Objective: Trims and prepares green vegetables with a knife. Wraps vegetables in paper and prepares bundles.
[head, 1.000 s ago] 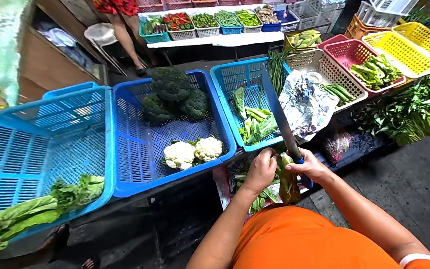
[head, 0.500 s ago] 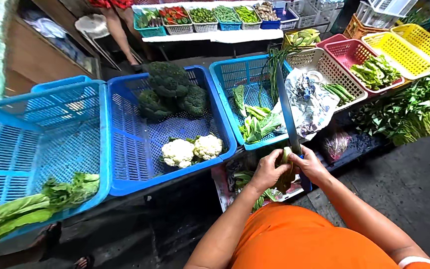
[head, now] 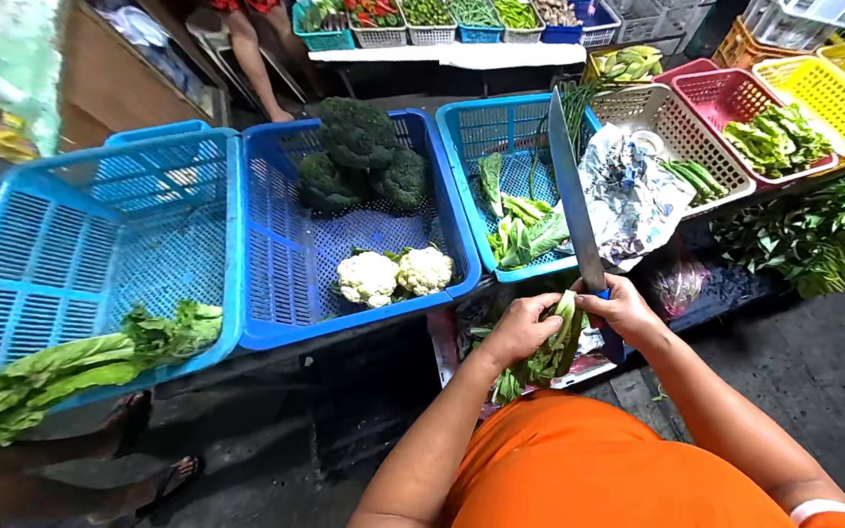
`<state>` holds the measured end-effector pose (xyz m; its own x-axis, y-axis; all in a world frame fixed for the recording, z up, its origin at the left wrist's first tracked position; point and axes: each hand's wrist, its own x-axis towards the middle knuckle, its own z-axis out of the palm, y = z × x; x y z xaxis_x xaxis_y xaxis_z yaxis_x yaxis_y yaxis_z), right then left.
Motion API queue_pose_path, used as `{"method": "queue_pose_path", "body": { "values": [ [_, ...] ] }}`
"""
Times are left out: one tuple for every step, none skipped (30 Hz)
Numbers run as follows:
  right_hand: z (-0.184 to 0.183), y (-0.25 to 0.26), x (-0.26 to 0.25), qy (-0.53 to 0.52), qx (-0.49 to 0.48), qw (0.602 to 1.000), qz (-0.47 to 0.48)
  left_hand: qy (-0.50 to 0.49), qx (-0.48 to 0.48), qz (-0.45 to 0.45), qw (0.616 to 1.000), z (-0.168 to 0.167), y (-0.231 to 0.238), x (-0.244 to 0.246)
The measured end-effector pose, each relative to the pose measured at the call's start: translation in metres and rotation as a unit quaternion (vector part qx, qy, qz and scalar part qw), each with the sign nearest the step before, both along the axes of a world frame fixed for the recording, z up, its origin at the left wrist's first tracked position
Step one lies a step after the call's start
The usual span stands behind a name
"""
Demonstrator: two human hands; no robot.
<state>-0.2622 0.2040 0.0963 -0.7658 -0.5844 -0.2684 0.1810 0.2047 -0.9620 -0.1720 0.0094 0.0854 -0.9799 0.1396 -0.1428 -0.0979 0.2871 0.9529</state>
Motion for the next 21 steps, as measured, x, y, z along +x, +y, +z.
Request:
{"method": "queue_pose_path", "body": {
  "values": [
    [-0.001, 0.0, 0.0, 0.004, 0.007, 1.0, 0.009, -0.013, -0.003, -0.005, 1.0, 0.002, -0.001, 0.001],
    [-0.002, 0.001, 0.0, 0.01, 0.019, 1.0, 0.02, -0.027, -0.003, -0.011, 1.0, 0.005, -0.003, 0.001],
    [-0.003, 0.002, -0.001, 0.019, 0.03, 0.999, 0.034, -0.043, 0.004, -0.018, 0.999, 0.007, -0.005, 0.002],
    [-0.003, 0.004, -0.001, 0.028, 0.041, 0.998, 0.05, -0.059, 0.015, -0.027, 0.998, 0.01, -0.008, 0.002],
    [-0.002, 0.006, -0.002, 0.035, 0.049, 0.996, 0.069, -0.075, 0.028, -0.039, 0.996, 0.013, -0.011, 0.003],
    [-0.003, 0.009, -0.002, 0.041, 0.053, 0.993, 0.095, -0.088, 0.041, -0.054, 0.994, 0.014, -0.013, 0.004],
    [-0.004, 0.012, -0.003, 0.044, 0.05, 0.99, 0.124, -0.098, 0.053, -0.072, 0.991, 0.015, -0.016, 0.005],
    [-0.006, 0.016, -0.004, 0.048, 0.042, 0.986, 0.153, -0.105, 0.061, -0.088, 0.989, 0.017, -0.019, 0.006],
    [-0.008, 0.02, -0.004, 0.05, 0.03, 0.982, 0.18, -0.114, 0.067, -0.101, 0.986, 0.02, -0.022, 0.006],
    [-0.01, 0.024, -0.005, 0.052, 0.015, 0.979, 0.199, -0.127, 0.075, -0.109, 0.983, 0.024, -0.024, 0.007],
    [-0.012, 0.03, -0.006, 0.049, 0.001, 0.976, 0.211, -0.14, 0.084, -0.105, 0.981, 0.028, -0.027, 0.009],
    [-0.013, 0.037, -0.007, 0.042, -0.012, 0.976, 0.212, -0.153, 0.098, -0.087, 0.979, 0.03, -0.03, 0.01],
    [-0.014, 0.044, -0.008, 0.032, -0.02, 0.978, 0.204, -0.16, 0.124, -0.06, 0.977, 0.03, -0.034, 0.011],
    [-0.014, 0.051, -0.01, 0.022, -0.021, 0.981, 0.19, -0.163, 0.152, -0.034, 0.974, 0.029, -0.039, 0.011],
    [-0.015, 0.056, -0.011, 0.017, -0.017, 0.985, 0.173, -0.159, 0.167, -0.008, 0.973, 0.029, -0.043, 0.012],
    [-0.017, 0.061, -0.014, 0.018, -0.011, 0.987, 0.156, -0.148, 0.167, 0.018, 0.975, 0.03, -0.046, 0.012],
    [-0.02, 0.065, -0.016, 0.025, -0.01, 0.989, 0.142, -0.137, 0.166, 0.043, 0.976, 0.031, -0.047, 0.013],
    [-0.023, 0.068, -0.018, 0.036, -0.009, 0.991, 0.127, -0.13, 0.169, 0.062, 0.975, 0.032, -0.048, 0.012],
    [-0.024, 0.069, -0.019, 0.045, -0.007, 0.993, 0.106, -0.126, 0.176, 0.078, 0.973, 0.032, -0.047, 0.012],
    [-0.024, 0.069, -0.019, 0.053, -0.005, 0.995, 0.082, -0.123, 0.186, 0.089, 0.971, 0.032, -0.046, 0.011],
    [-0.023, 0.068, -0.018, 0.058, -0.004, 0.997, 0.056, -0.122, 0.195, 0.095, 0.969, 0.032, -0.045, 0.01]
  ]
}}
